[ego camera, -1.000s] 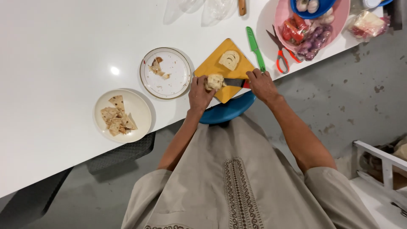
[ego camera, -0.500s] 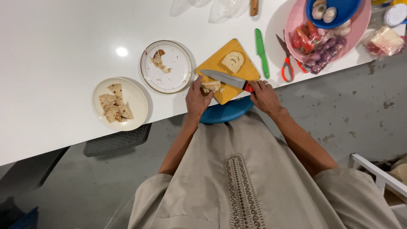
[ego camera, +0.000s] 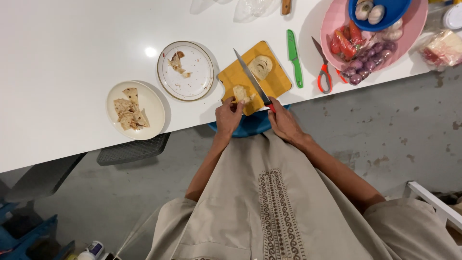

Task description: The person uses orange-handled scissors to cut a piece of flatbread into smaller pieces on a white countertop. They then move to a yellow cutting board and use a knife to slice a loaf of bread, placing the cut pieces onto a white plate.

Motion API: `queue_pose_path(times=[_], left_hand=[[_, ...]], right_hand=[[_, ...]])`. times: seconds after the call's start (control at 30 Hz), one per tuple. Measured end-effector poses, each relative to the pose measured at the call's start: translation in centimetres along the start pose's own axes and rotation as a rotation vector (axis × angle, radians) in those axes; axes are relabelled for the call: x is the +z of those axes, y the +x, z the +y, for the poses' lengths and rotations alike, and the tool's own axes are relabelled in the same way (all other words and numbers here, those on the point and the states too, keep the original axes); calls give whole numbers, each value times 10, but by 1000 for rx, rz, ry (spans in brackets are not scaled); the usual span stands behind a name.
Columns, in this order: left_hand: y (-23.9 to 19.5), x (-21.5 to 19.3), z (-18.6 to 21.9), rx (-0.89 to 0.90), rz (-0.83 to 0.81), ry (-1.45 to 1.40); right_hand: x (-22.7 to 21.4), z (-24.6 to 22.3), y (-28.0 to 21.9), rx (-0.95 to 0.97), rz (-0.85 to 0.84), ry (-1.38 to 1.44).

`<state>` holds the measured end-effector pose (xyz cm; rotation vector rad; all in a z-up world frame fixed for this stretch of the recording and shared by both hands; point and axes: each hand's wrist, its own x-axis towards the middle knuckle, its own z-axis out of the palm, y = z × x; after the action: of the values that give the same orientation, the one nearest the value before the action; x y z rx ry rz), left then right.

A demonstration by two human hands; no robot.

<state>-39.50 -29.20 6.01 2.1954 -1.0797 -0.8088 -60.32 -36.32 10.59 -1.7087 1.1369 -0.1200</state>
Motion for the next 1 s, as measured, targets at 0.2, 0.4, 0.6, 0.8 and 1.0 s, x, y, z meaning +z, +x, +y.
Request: queue_pose_path(times=[0.2, 0.4, 0.6, 0.8, 1.0], left_hand=[[-10, 17, 2, -170, 32, -297], [-16, 22, -5, -141, 45, -378], [-13, 28, -12, -85, 55, -402], [-11, 22, -6, -109, 38, -375], [-9, 23, -12, -50, 29, -420]], right_hand=[[23, 6, -21, -4, -58, 59], [31, 0, -37, -11, -114, 21], [39, 2, -40, 29, -109, -24], [46, 1, -42, -6, -103, -40], [51, 3, -42, 2, -76, -74]])
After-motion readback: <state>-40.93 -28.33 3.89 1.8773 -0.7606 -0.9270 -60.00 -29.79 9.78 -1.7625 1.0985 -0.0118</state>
